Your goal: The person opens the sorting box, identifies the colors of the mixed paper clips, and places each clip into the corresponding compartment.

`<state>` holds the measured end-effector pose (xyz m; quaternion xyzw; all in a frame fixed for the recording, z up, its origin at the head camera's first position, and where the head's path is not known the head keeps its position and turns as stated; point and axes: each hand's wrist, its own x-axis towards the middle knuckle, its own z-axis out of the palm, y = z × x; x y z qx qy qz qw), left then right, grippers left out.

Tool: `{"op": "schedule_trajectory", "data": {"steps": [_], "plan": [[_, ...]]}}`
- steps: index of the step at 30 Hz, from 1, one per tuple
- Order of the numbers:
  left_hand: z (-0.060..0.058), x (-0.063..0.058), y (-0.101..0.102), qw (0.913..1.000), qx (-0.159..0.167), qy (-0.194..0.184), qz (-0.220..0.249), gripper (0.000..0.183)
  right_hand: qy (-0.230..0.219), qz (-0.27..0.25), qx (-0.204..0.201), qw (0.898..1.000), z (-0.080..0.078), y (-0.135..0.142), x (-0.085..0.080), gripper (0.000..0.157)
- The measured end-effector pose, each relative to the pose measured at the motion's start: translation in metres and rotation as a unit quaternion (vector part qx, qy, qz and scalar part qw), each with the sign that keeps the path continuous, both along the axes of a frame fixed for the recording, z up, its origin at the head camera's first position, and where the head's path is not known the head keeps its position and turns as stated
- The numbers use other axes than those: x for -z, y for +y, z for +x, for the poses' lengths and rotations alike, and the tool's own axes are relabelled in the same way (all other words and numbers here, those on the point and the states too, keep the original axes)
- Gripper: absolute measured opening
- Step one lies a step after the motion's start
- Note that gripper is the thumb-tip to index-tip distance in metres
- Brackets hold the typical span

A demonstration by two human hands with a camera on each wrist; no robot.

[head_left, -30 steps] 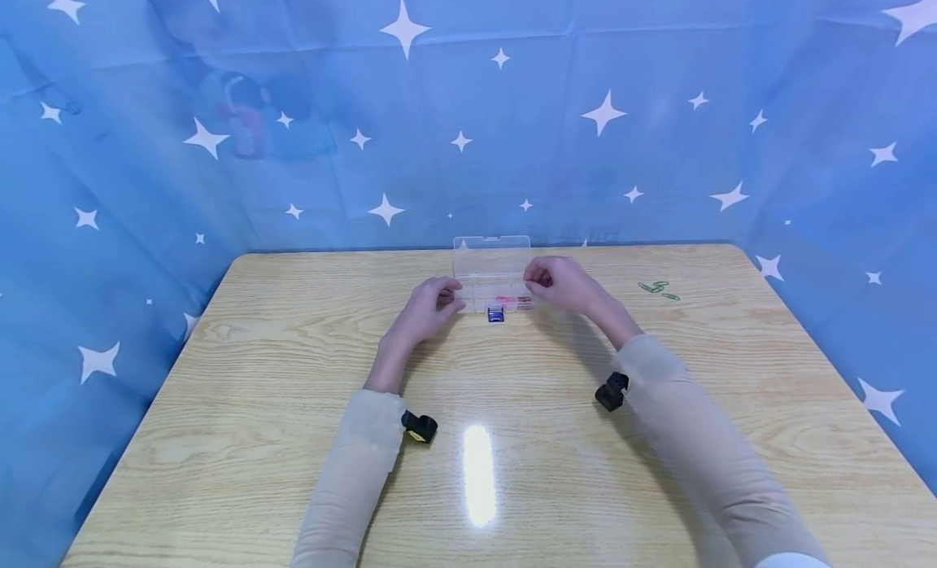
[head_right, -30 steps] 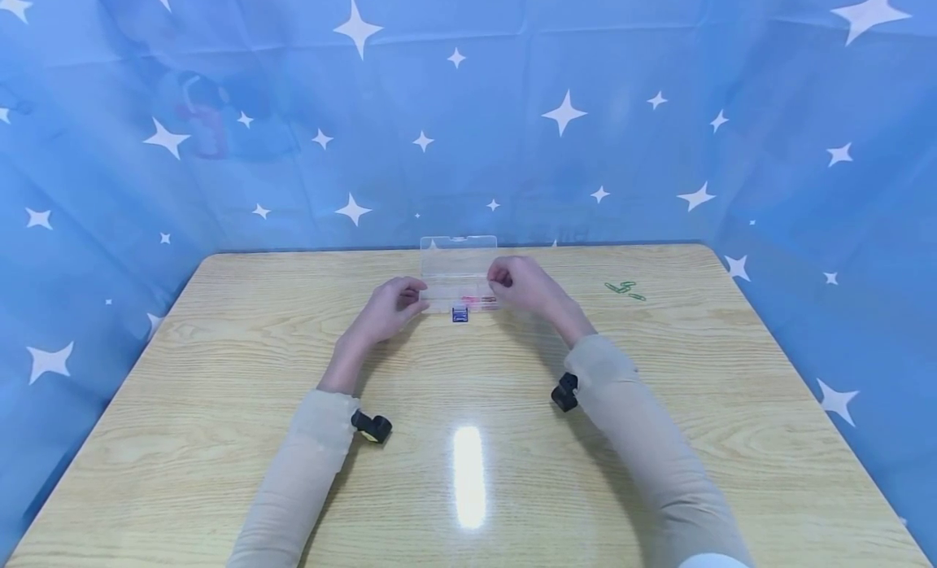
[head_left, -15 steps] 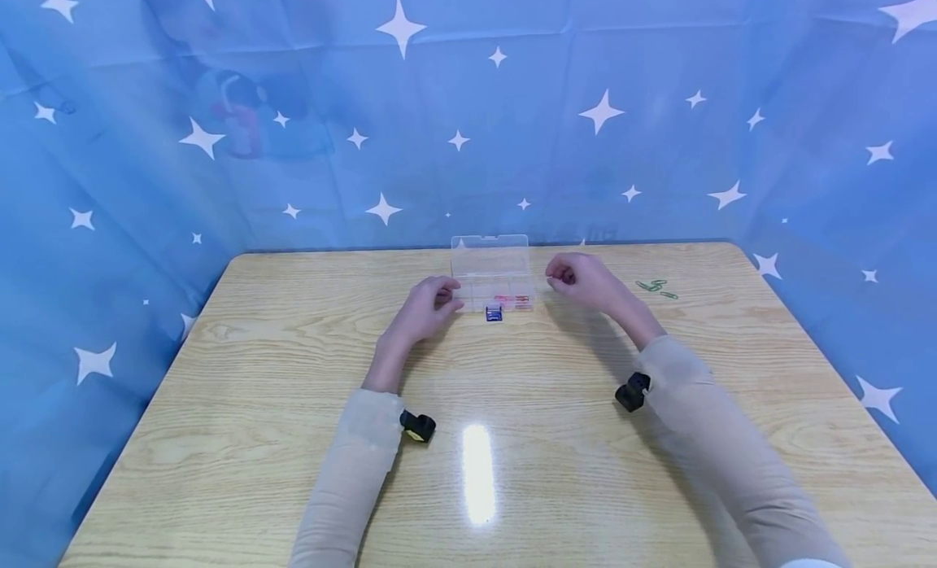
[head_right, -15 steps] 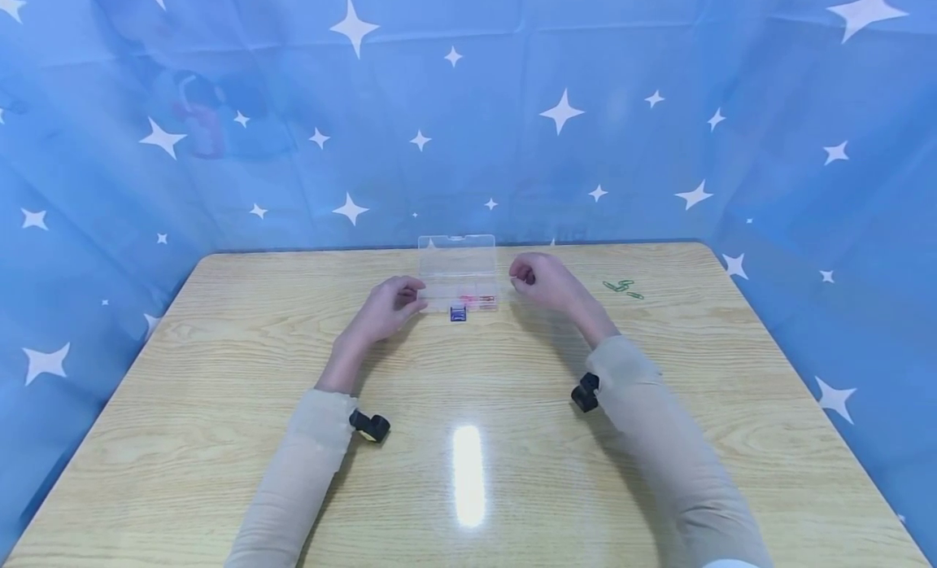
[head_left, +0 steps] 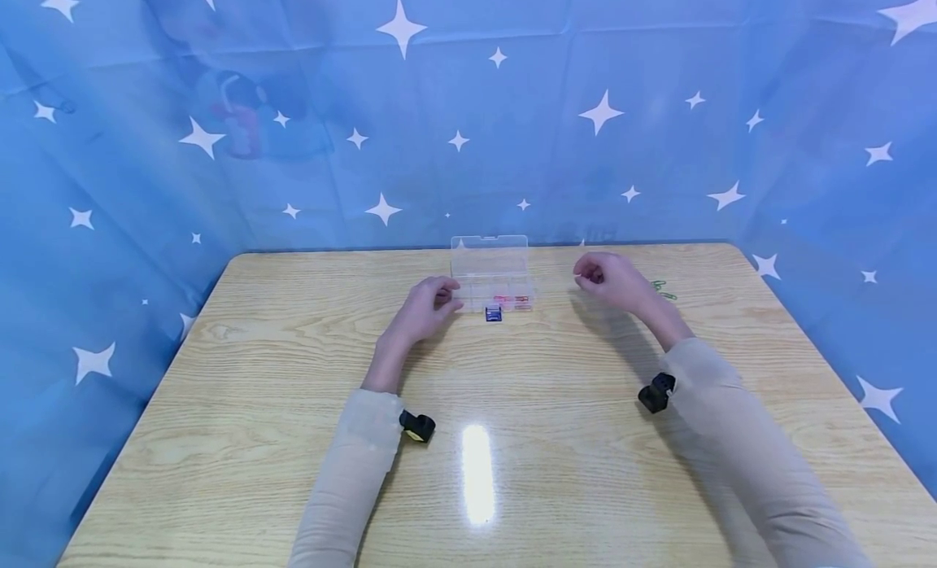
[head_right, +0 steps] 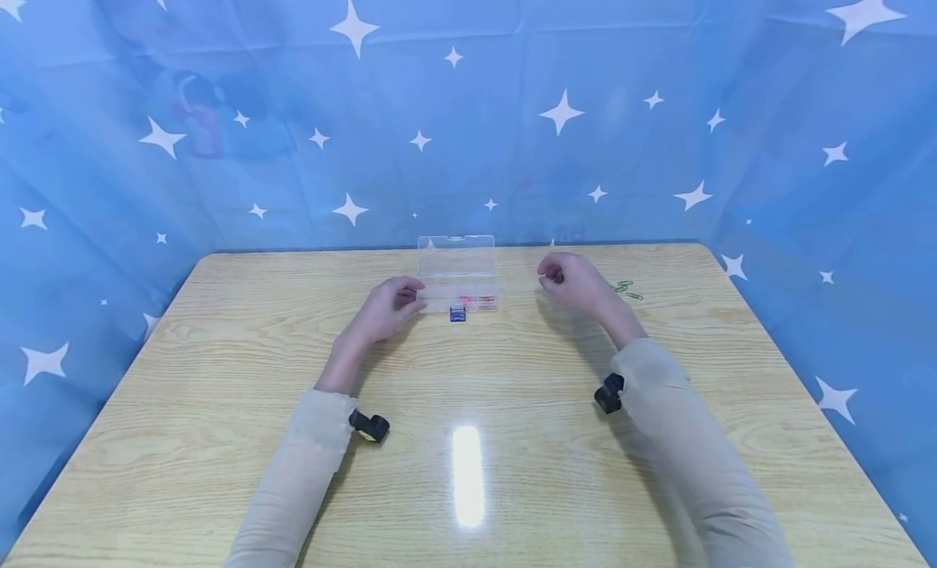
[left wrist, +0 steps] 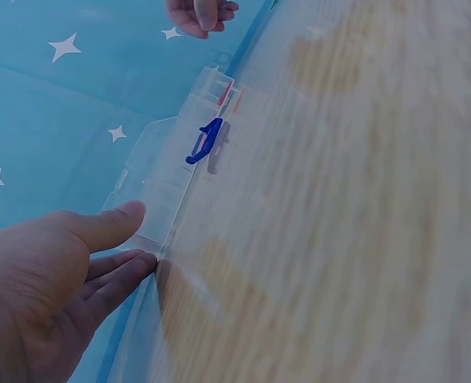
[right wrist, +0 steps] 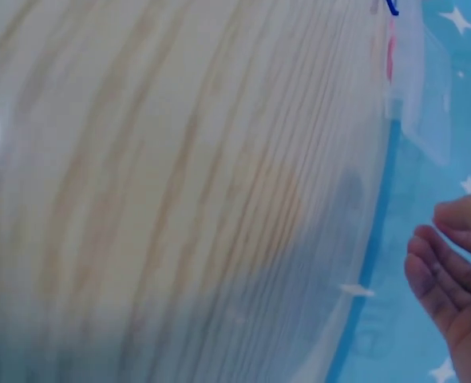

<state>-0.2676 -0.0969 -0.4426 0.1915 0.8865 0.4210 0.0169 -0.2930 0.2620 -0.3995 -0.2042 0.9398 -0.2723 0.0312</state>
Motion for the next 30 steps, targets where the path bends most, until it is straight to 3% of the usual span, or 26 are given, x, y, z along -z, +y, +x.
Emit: {"op": "schedule_trajectory", "data": {"steps": [30], "plan": [[0.001, 0.0, 0.0, 1.0, 0.0, 0.005, -0.004, 0.036, 0.026, 0.0, 0.07, 0.997, 0.012, 0.08, 0.013, 0.022]]}}
